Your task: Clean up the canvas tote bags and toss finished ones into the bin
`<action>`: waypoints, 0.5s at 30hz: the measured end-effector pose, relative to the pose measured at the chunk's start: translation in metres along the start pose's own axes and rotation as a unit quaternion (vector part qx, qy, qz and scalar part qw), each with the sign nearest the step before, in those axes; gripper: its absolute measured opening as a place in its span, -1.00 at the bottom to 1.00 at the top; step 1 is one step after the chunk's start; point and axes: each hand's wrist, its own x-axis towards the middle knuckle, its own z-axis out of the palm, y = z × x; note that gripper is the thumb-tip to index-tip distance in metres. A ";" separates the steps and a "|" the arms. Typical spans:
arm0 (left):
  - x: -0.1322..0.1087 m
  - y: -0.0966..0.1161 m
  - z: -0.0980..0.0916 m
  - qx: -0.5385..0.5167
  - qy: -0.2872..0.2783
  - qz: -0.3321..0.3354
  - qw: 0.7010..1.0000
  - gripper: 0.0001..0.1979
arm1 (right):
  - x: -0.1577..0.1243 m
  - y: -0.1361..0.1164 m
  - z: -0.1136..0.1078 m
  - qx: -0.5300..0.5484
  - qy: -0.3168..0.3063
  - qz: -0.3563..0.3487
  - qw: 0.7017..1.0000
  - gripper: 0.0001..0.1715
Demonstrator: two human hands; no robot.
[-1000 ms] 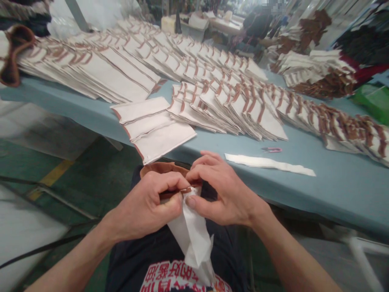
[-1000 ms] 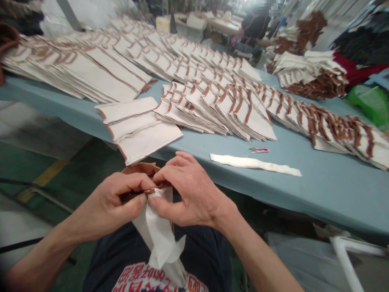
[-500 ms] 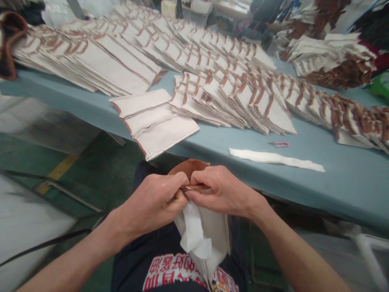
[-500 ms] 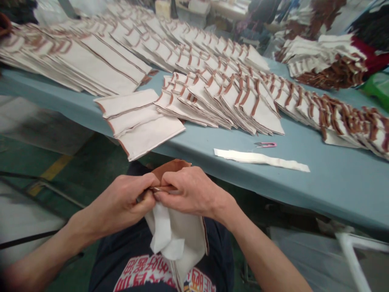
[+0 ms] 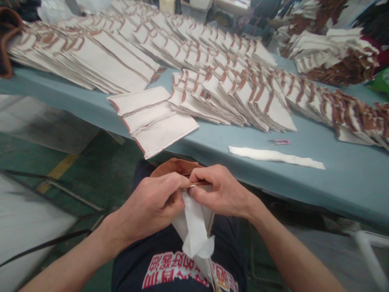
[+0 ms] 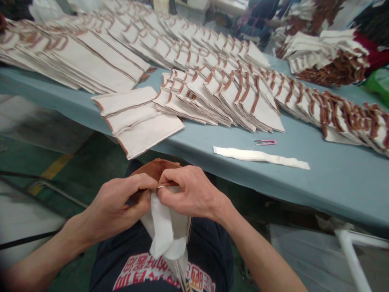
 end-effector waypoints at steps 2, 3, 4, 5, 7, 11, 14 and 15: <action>-0.003 -0.003 0.003 0.004 0.007 0.030 1.000 -0.77 | 0.000 0.000 -0.001 0.064 -0.016 0.024 0.998 -0.87; -0.004 -0.005 0.005 0.002 0.011 0.044 0.999 -0.76 | -0.001 0.000 -0.001 0.102 -0.026 0.036 0.994 -0.88; -0.004 -0.007 0.006 -0.004 0.015 0.056 0.998 -0.75 | -0.001 0.000 -0.002 0.143 -0.036 0.048 0.988 -0.89; -0.004 -0.008 0.008 -0.011 0.017 0.067 0.998 -0.73 | -0.001 0.001 -0.002 0.182 -0.047 0.060 0.980 -0.88; -0.003 -0.011 0.011 -0.016 0.016 0.072 0.997 -0.72 | -0.001 0.002 -0.001 0.243 -0.061 0.081 0.965 -0.87; 0.000 -0.010 0.013 -0.010 0.028 0.060 0.998 -0.72 | 0.001 0.002 0.001 0.259 -0.038 0.107 0.959 -0.85; 0.000 -0.007 0.008 -0.017 0.038 0.013 0.999 -0.77 | 0.000 0.001 0.001 0.243 -0.043 0.105 0.963 -0.85; 0.000 -0.006 0.006 -0.026 0.030 -0.005 0.999 -0.78 | -0.001 0.000 0.000 0.232 -0.046 0.098 0.967 -0.84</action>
